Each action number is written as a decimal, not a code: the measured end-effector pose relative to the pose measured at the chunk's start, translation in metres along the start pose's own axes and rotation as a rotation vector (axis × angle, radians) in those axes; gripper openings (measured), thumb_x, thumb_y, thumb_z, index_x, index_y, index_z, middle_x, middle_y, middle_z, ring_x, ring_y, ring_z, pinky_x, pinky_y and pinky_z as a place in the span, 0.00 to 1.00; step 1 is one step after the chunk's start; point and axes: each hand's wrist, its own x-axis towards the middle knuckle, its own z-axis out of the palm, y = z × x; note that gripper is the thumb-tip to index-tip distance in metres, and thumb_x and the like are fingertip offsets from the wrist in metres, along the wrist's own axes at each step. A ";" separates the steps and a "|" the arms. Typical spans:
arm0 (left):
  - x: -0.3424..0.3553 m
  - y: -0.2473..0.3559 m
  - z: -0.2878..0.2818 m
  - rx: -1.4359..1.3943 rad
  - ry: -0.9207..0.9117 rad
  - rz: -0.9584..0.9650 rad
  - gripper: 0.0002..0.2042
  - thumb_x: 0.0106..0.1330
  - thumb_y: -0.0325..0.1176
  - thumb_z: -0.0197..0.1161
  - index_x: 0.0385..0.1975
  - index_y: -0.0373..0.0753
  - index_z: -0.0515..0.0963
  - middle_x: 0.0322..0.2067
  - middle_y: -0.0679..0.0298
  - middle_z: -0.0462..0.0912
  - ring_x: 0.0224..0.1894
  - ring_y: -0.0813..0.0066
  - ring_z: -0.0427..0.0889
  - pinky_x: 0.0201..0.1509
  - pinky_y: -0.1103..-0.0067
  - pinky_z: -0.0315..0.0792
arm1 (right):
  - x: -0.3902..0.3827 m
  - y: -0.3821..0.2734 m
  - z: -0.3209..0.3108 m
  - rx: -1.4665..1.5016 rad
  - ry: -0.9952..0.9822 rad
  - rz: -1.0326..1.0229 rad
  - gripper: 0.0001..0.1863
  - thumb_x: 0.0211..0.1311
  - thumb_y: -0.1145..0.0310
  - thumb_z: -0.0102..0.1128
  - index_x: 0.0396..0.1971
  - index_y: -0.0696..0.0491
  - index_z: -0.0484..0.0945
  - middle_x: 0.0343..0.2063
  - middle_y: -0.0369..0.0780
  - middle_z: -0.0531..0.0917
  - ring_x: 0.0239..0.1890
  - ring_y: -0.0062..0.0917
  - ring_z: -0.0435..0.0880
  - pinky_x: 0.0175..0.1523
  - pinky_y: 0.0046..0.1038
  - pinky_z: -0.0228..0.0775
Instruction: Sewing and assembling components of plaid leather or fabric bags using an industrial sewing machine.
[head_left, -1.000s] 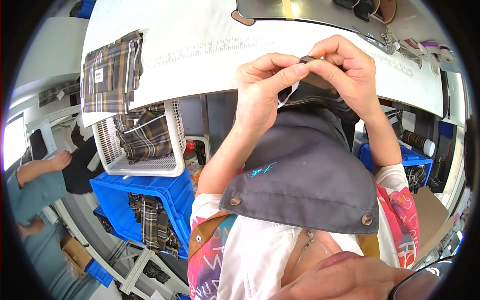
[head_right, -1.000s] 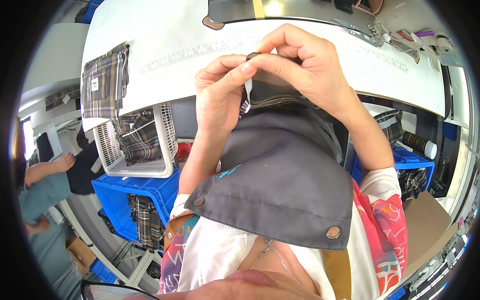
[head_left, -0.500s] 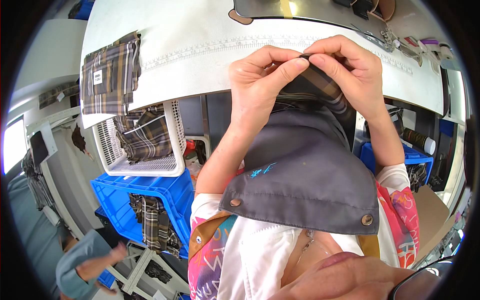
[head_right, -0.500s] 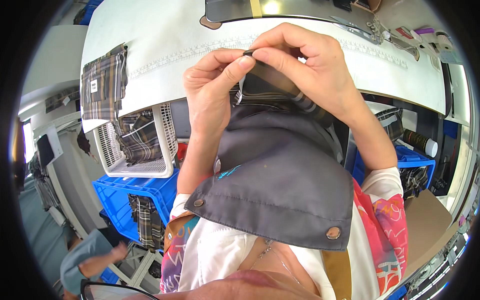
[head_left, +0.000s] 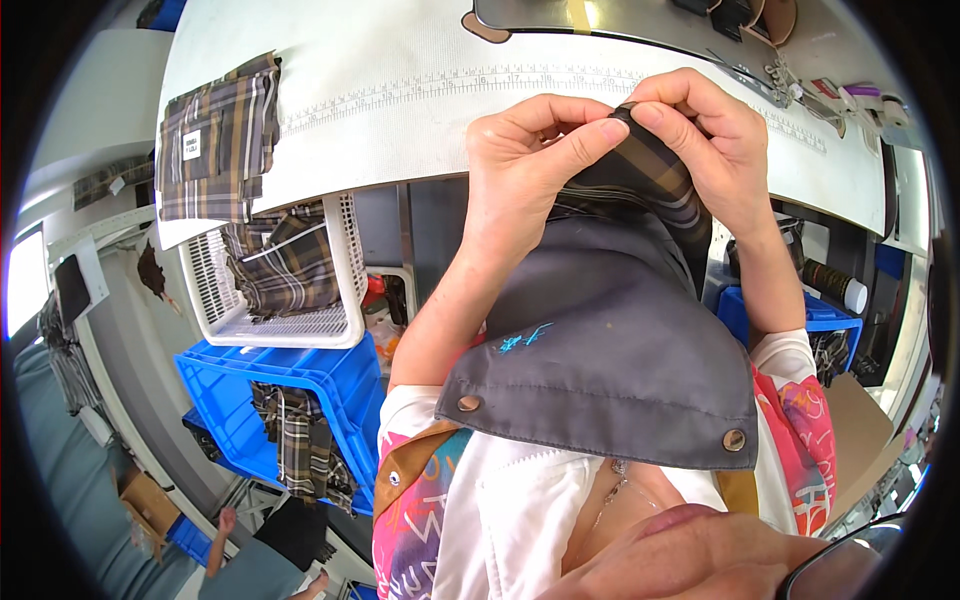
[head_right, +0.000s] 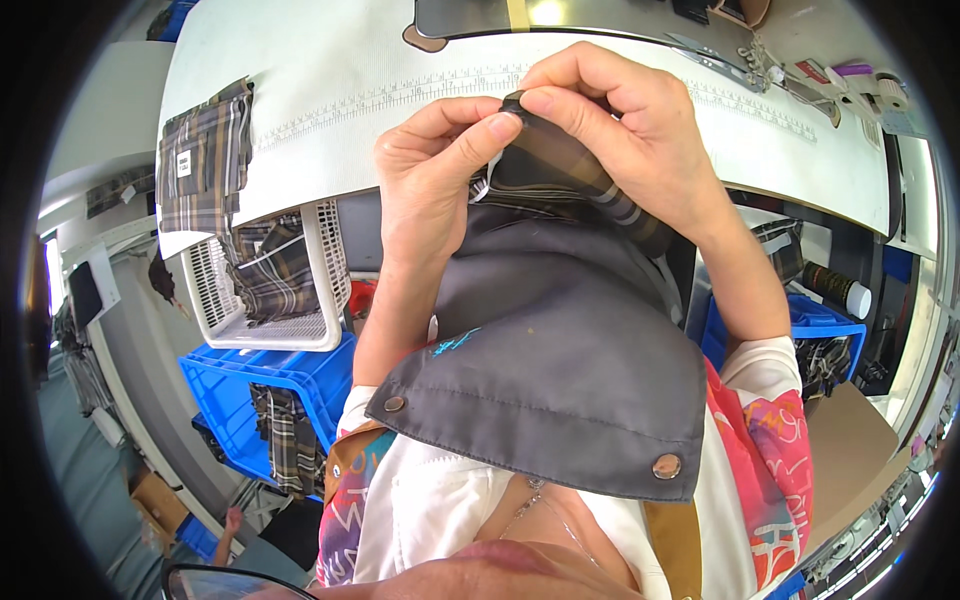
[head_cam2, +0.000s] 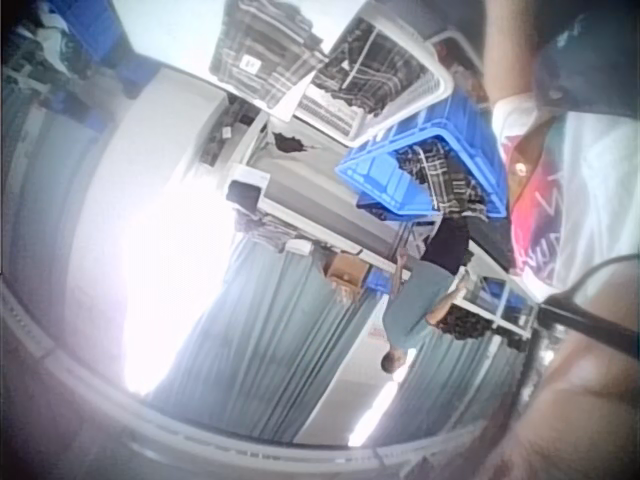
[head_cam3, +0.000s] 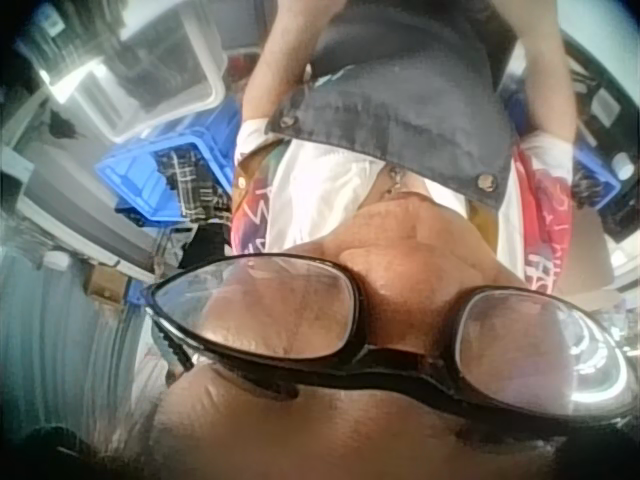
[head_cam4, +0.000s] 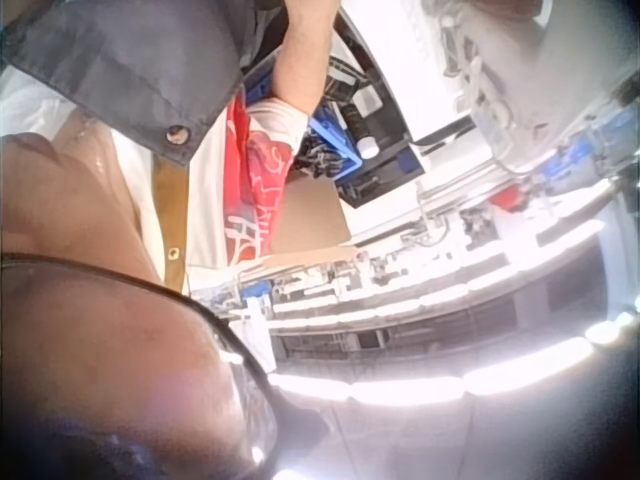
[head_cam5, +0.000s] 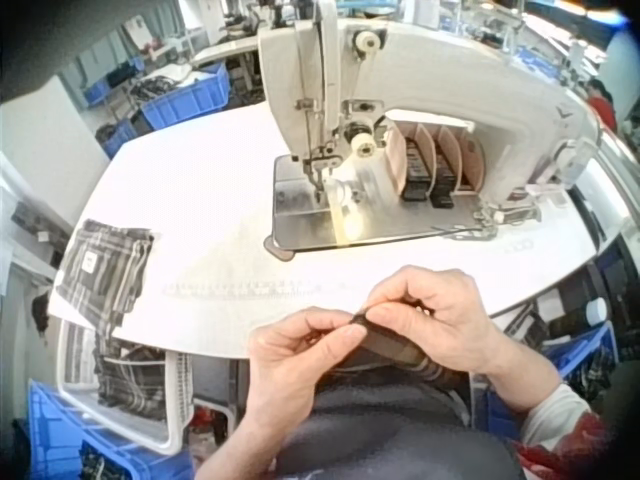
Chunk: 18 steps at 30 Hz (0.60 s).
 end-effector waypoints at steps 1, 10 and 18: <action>0.000 0.000 0.000 -0.013 0.005 -0.007 0.06 0.55 0.23 0.65 0.31 0.29 0.80 0.26 0.64 0.81 0.28 0.85 0.76 0.33 0.89 0.70 | 0.000 0.000 0.000 0.016 -0.004 0.023 0.06 0.60 0.72 0.56 0.32 0.60 0.77 0.26 0.34 0.80 0.29 0.14 0.75 0.36 0.16 0.67; -0.001 0.001 0.001 -0.016 0.011 0.007 0.06 0.61 0.27 0.60 0.33 0.30 0.78 0.28 0.66 0.80 0.31 0.86 0.74 0.36 0.89 0.68 | 0.005 0.000 0.004 0.114 0.004 0.030 0.07 0.60 0.72 0.55 0.30 0.60 0.76 0.25 0.34 0.78 0.29 0.13 0.74 0.36 0.16 0.66; -0.017 0.038 -0.052 0.412 0.468 0.306 0.05 0.62 0.26 0.58 0.33 0.32 0.78 0.29 0.68 0.79 0.31 0.87 0.73 0.37 0.88 0.68 | 0.056 0.001 0.093 0.350 -0.066 -0.067 0.09 0.57 0.68 0.58 0.29 0.59 0.77 0.21 0.40 0.81 0.25 0.16 0.77 0.31 0.21 0.68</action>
